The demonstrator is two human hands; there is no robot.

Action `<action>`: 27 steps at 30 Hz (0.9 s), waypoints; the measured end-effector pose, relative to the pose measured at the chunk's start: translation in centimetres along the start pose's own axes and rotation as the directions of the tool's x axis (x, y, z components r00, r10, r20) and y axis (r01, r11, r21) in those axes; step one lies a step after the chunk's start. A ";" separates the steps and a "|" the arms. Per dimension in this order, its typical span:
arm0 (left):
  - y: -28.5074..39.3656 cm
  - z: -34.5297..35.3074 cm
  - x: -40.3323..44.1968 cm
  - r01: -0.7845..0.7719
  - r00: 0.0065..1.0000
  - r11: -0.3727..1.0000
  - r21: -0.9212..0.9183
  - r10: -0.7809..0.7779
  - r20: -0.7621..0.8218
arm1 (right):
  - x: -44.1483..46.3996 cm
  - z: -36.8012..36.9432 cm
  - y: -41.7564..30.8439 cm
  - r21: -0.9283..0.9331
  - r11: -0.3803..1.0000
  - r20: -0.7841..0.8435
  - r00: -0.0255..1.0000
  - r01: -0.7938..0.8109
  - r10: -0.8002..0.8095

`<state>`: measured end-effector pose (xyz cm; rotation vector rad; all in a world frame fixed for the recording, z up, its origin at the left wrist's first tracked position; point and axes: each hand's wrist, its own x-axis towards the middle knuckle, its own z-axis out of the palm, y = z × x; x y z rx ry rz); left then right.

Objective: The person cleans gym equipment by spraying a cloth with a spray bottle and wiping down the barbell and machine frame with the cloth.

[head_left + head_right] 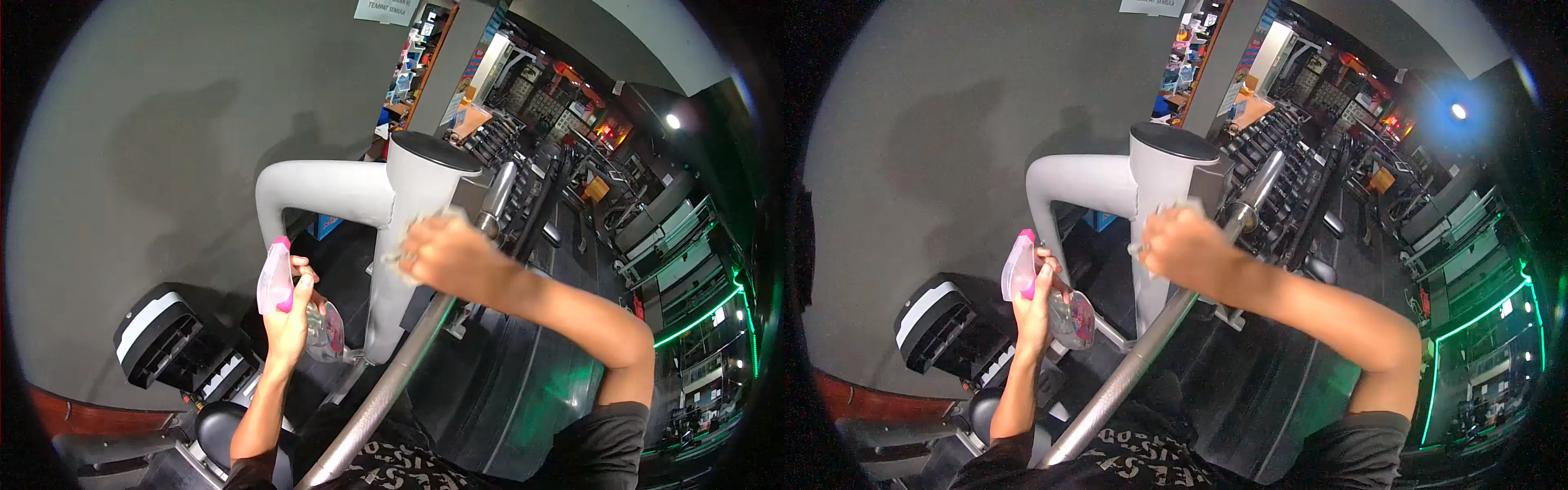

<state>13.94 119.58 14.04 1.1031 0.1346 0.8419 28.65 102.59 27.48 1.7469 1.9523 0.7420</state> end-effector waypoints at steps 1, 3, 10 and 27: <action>0.2 0.2 -0.1 0.004 1.000 1.000 0.012 -0.004 0.016 | 0.0 1.0 -0.6 -0.005 1.000 -0.005 1.000 0.003 -0.003; 0.5 0.3 0.1 0.014 1.000 1.000 0.023 -0.014 0.021 | 0.9 1.4 -0.8 -0.033 0.994 0.019 0.995 0.103 -0.102; 0.6 0.8 0.1 -0.002 0.999 0.998 0.069 -0.001 0.034 | 3.6 -6.4 5.8 -0.111 0.972 -0.411 0.900 -0.206 0.144; 1.0 0.0 0.5 -0.053 0.996 0.996 0.066 0.047 0.080 | 7.2 0.3 2.4 -0.162 0.962 -0.294 0.941 -0.221 0.167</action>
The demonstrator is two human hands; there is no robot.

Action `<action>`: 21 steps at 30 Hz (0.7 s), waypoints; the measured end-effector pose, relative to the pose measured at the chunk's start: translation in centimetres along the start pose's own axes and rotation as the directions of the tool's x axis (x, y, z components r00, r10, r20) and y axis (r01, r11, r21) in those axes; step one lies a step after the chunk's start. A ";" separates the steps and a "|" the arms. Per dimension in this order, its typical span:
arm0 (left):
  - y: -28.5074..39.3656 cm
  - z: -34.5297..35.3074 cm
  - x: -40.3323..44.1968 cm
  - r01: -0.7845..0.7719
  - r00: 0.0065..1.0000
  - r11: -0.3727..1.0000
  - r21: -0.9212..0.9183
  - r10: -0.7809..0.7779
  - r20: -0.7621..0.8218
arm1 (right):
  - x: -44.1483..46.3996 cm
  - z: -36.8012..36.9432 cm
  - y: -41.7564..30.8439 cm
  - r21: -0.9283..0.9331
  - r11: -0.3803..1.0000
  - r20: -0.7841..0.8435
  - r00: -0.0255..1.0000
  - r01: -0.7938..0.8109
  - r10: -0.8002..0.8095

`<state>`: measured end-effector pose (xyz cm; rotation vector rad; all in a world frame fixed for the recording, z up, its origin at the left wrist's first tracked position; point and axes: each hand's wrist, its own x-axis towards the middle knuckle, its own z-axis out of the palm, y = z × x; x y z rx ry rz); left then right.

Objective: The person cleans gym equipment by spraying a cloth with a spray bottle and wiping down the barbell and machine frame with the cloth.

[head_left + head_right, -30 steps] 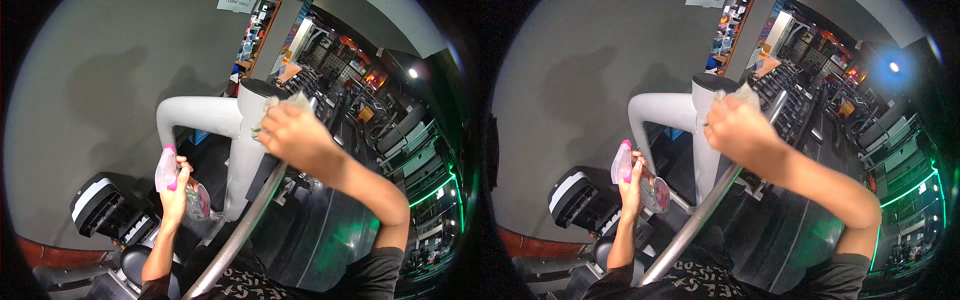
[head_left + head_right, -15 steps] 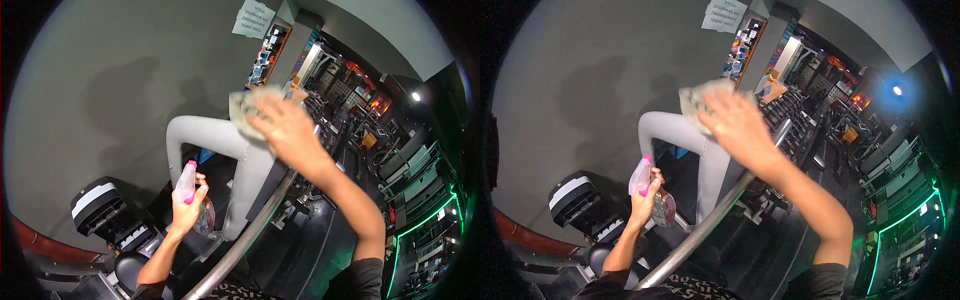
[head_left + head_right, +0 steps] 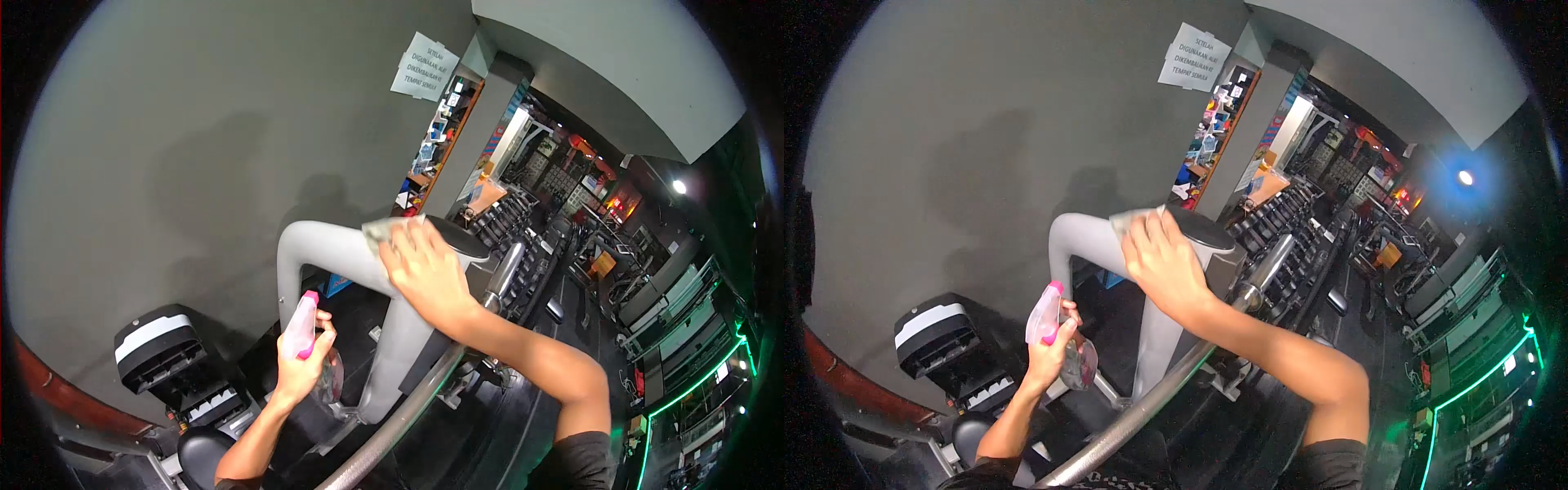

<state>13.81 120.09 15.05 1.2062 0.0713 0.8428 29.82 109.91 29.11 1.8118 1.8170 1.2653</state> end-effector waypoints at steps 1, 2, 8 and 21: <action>-0.1 -0.1 0.1 -0.019 1.000 1.000 -0.005 0.019 -0.025 | 1.2 0.0 0.5 0.007 0.997 -0.074 0.994 -0.078 0.078; -0.1 -0.2 0.2 -0.036 0.998 0.999 -0.010 0.035 -0.052 | 2.2 0.2 0.8 0.022 0.988 -0.147 0.977 -0.152 0.154; 0.9 -1.4 0.7 -0.046 0.992 0.999 0.007 0.046 -0.115 | 4.2 5.8 -3.3 -0.358 0.921 0.226 0.943 -0.152 0.244; 2.4 -3.3 2.8 -0.071 0.997 0.984 0.163 0.074 -0.014 | 12.3 13.9 -2.8 0.234 0.749 0.613 0.692 -0.620 0.381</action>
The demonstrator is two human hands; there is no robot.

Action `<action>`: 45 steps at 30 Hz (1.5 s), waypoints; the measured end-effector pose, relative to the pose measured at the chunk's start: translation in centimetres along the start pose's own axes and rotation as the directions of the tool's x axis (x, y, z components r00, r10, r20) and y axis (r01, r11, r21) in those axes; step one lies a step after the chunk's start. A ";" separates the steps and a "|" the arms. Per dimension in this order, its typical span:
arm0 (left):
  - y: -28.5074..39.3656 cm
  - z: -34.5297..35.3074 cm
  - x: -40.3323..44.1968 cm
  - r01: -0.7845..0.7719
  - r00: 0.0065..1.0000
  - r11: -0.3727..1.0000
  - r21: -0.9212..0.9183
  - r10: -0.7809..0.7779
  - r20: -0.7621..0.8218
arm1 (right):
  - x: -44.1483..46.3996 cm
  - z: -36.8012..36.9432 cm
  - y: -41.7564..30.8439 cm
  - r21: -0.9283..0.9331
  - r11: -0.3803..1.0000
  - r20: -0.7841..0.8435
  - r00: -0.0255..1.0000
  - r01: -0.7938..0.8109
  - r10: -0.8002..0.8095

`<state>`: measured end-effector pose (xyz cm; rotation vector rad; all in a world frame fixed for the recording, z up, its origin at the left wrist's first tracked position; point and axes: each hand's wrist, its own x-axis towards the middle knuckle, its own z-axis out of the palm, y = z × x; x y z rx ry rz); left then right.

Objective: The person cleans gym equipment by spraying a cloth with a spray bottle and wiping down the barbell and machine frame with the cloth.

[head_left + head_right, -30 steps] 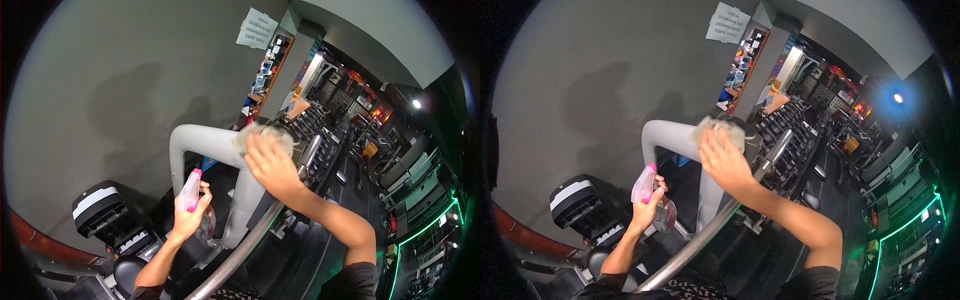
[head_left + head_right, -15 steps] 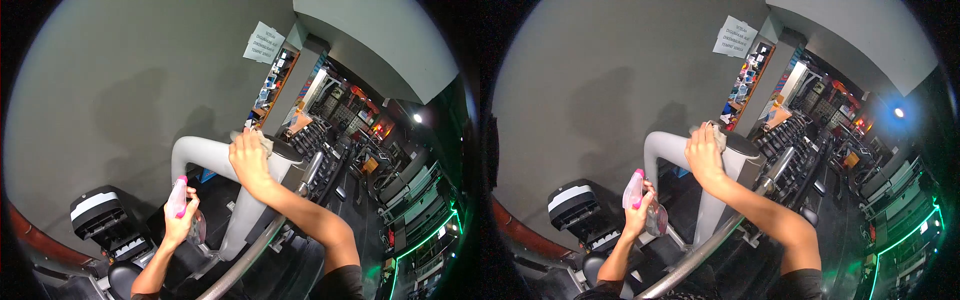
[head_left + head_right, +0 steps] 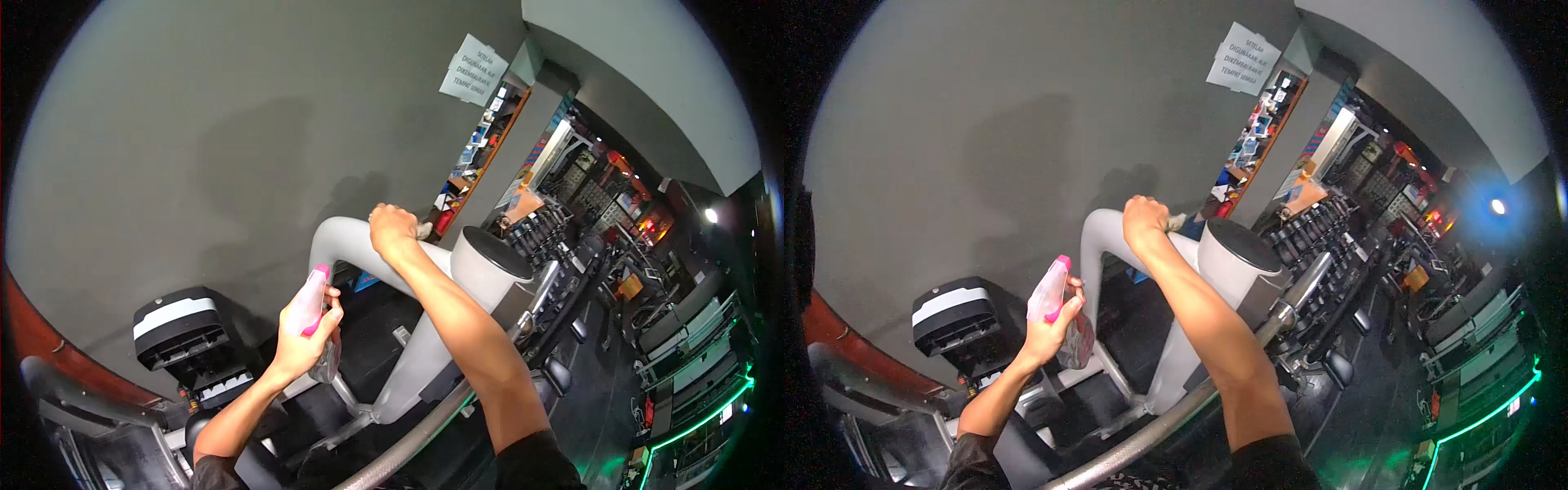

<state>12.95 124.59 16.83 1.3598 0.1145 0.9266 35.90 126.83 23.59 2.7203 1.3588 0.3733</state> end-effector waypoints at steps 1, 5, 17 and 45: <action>0.0 -0.2 0.2 -0.006 1.000 0.999 0.050 0.006 0.001 | 0.7 1.7 -0.7 0.012 1.000 0.003 1.000 0.014 -0.014; -0.8 -2.1 0.6 -0.043 0.999 0.977 0.209 0.039 0.023 | 4.2 5.8 -3.7 -0.074 0.993 -0.171 0.980 0.094 -0.105; -0.5 -5.5 0.4 0.030 0.997 0.926 0.377 -0.055 0.056 | 13.0 14.3 -11.2 -0.325 0.922 0.117 0.977 0.209 -0.180; -0.1 -4.7 -0.5 0.165 0.973 0.939 0.301 -0.205 0.107 | 10.8 12.9 -11.3 -0.319 0.887 0.208 0.938 0.332 -0.277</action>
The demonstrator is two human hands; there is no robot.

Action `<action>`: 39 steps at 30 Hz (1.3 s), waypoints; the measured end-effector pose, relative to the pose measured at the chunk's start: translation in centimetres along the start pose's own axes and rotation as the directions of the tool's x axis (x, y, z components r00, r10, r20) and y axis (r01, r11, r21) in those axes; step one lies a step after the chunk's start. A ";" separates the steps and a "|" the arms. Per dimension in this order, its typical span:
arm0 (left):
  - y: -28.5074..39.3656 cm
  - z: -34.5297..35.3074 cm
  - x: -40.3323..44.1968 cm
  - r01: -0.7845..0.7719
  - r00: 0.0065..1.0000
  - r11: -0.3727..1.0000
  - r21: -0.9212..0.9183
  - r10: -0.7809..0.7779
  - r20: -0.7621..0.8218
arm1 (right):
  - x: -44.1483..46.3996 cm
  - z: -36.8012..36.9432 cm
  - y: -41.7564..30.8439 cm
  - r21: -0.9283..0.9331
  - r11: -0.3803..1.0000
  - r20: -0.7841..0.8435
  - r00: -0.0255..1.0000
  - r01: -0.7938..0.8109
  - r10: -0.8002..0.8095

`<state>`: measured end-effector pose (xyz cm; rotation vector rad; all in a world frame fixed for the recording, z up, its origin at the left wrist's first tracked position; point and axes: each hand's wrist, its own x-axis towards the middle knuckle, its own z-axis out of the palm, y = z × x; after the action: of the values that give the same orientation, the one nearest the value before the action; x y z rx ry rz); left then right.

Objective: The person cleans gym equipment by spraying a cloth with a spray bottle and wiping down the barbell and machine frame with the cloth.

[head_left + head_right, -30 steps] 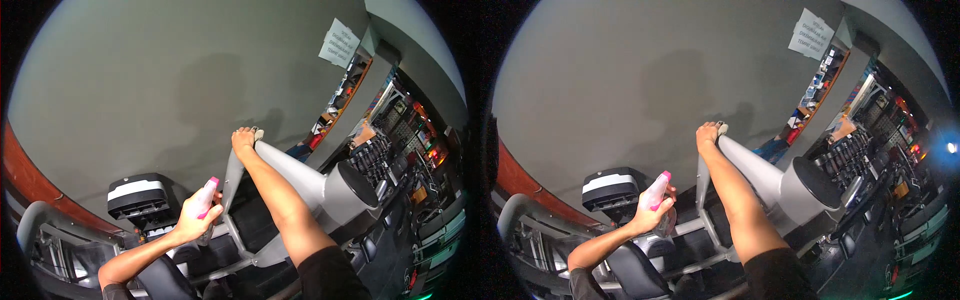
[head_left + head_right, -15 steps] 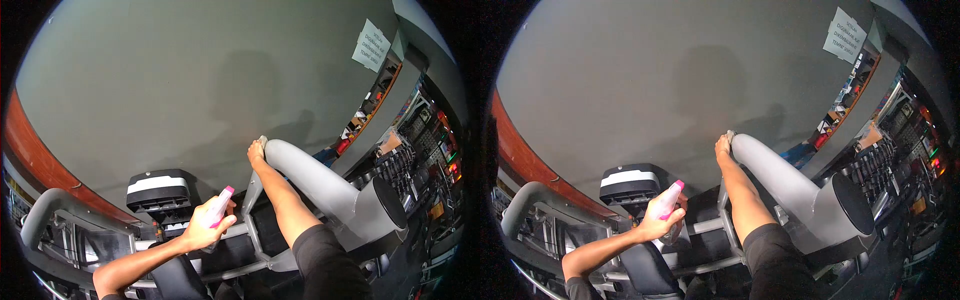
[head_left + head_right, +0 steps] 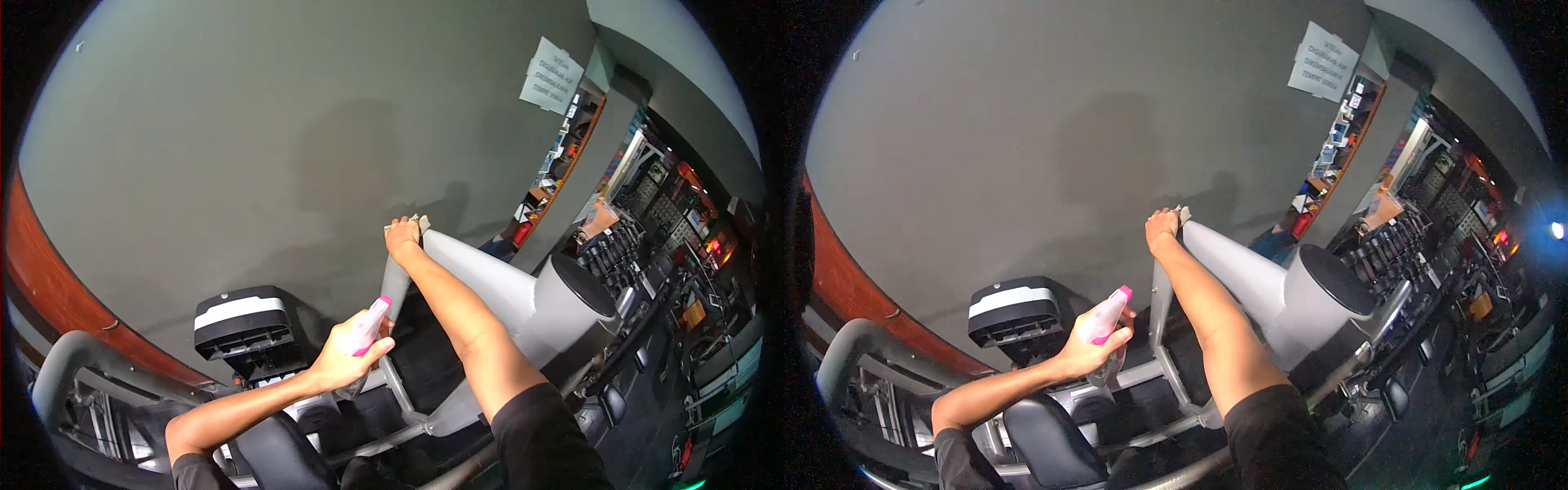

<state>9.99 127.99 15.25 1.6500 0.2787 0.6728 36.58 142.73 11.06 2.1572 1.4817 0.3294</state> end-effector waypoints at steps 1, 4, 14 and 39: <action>0.2 0.5 0.0 0.002 1.000 0.999 -0.040 -0.001 0.022 | -0.9 -0.6 0.8 -0.040 0.999 -0.052 0.999 -0.013 0.011; 1.0 1.8 -0.3 -0.009 0.996 0.992 -0.127 0.020 0.083 | -3.8 -3.4 3.9 0.148 0.984 -0.033 0.994 -0.101 0.107; 0.4 6.2 -3.1 -0.044 0.989 0.821 -0.569 0.115 0.089 | -17.0 -7.9 10.6 0.057 0.979 0.014 0.981 -0.195 0.195; -1.6 1.4 -2.9 -0.168 0.979 0.862 -0.478 0.090 -0.181 | -10.3 -0.7 5.4 -0.091 0.988 -0.433 0.888 0.126 -0.153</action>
<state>8.75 125.64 12.87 1.1341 0.0908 0.8929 36.65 131.92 15.30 1.9954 1.8299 0.8444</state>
